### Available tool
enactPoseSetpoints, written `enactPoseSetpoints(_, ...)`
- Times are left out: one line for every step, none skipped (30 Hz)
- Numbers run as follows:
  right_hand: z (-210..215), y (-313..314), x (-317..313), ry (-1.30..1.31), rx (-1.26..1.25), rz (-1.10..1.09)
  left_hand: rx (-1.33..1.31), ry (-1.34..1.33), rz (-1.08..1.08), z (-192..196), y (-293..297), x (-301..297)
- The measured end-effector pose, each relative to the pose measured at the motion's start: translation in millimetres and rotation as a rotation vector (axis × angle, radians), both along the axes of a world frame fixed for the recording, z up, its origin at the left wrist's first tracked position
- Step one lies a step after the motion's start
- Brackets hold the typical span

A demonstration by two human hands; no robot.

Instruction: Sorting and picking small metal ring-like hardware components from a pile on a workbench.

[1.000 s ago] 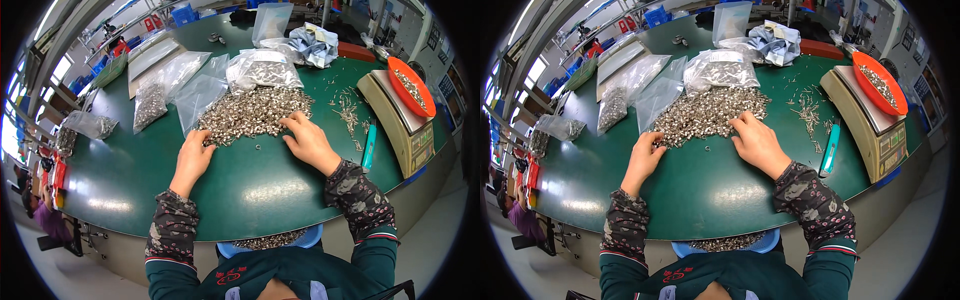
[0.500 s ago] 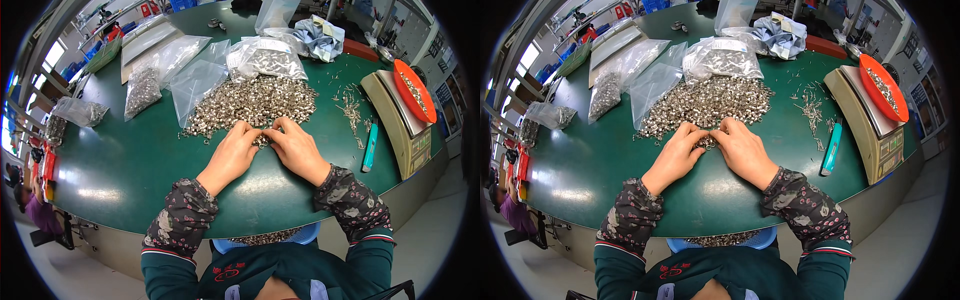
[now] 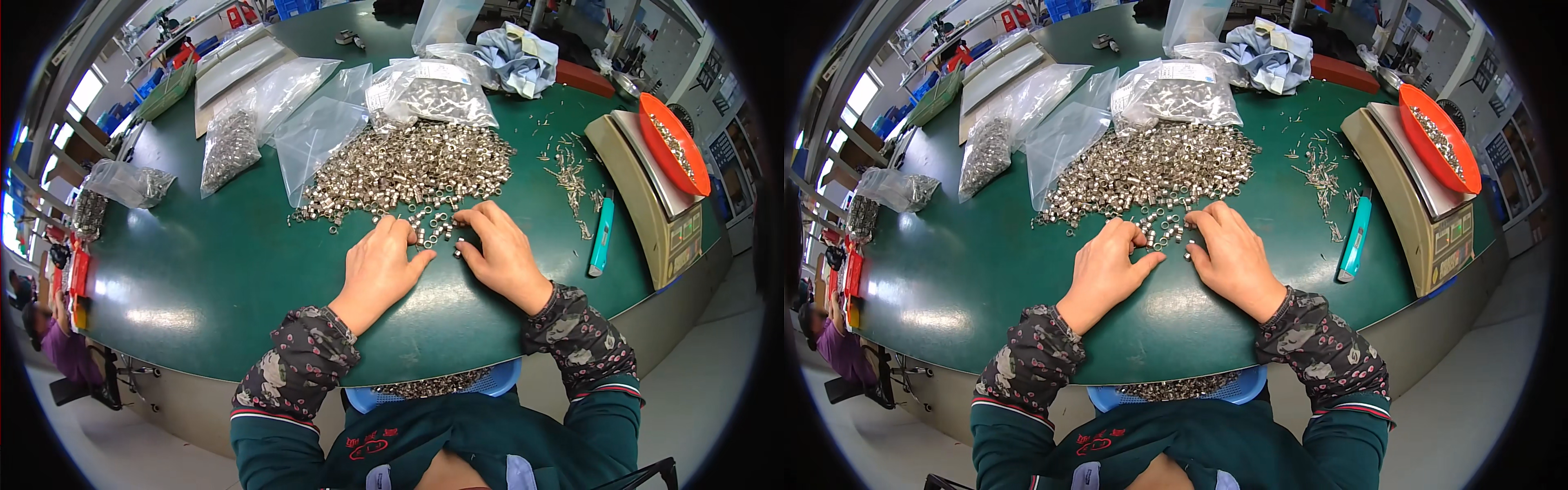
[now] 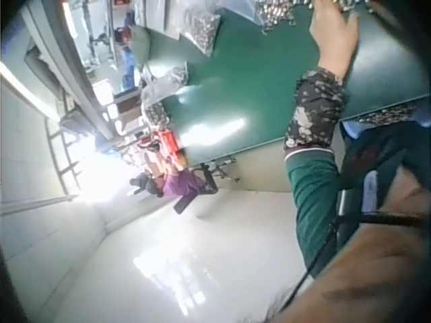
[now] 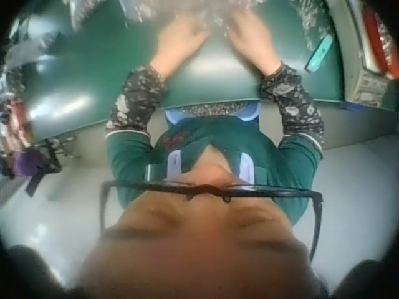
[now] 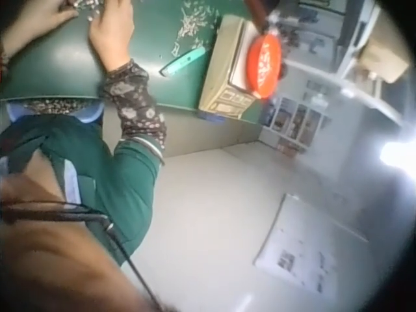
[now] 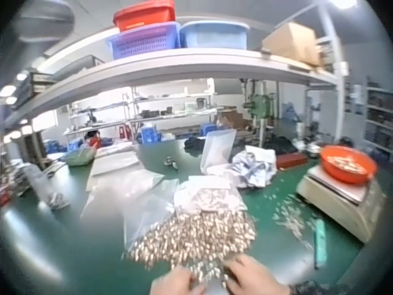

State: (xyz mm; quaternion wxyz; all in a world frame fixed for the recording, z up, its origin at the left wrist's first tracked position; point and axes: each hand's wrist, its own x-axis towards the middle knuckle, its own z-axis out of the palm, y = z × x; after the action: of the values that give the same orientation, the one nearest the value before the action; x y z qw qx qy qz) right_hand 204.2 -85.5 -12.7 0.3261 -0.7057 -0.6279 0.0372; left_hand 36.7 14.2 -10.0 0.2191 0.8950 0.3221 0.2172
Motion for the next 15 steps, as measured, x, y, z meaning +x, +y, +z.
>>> enactPoseSetpoints(-1, 1, -1, 0.002, -0.003, 0.010, 0.001, -0.001, 0.015, -2, 1, 0)
enactPoseSetpoints(-1, 2, -2, 0.002, -0.004, 0.012, 0.001, -0.001, 0.018, -4, 1, -1)
enactPoseSetpoints(-1, 4, -3, -0.003, 0.005, 0.022, -0.003, -0.020, 0.005, -6, 2, -2)
enactPoseSetpoints(0, 4, -2, -0.010, 0.014, 0.028, -0.007, -0.040, -0.013, -7, 3, -2)
enactPoseSetpoints(1, 3, -2, -0.011, 0.014, 0.027, -0.007, -0.040, -0.013, -7, 3, -2)
enactPoseSetpoints(2, 3, -3, 0.012, -0.005, 0.019, 0.016, -0.033, -0.023, -8, 3, -2)
enactPoseSetpoints(3, 3, -3, 0.035, -0.024, 0.010, 0.040, -0.028, -0.032, -8, 3, -3)
enactPoseSetpoints(3, 4, -3, 0.034, -0.023, 0.010, 0.041, -0.028, -0.032, -8, 3, -3)
enactPoseSetpoints(2, 6, -3, 0.041, 0.003, 0.001, 0.051, -0.037, -0.051, -7, 4, -4)
enactPoseSetpoints(0, 7, -3, 0.050, 0.028, -0.009, 0.061, -0.043, -0.071, -5, 4, -6)
enactPoseSetpoints(-2, 8, -2, 0.052, 0.030, -0.010, 0.063, -0.041, -0.072, -1, 6, -7)
enactPoseSetpoints(-3, 9, 0, 0.026, 0.055, 0.011, 0.053, -0.083, -0.032, 6, 9, -8)
enactPoseSetpoints(-5, 11, -1, 0.002, 0.080, 0.033, 0.044, -0.123, 0.009, 13, 15, -10)
enactPoseSetpoints(-5, 11, -2, 0.008, 0.083, 0.035, 0.040, -0.166, 0.060, 17, 25, -12)
enactPoseSetpoints(-5, 12, -3, 0.005, 0.061, 0.044, 0.031, -0.183, 0.103, 24, 36, -12)
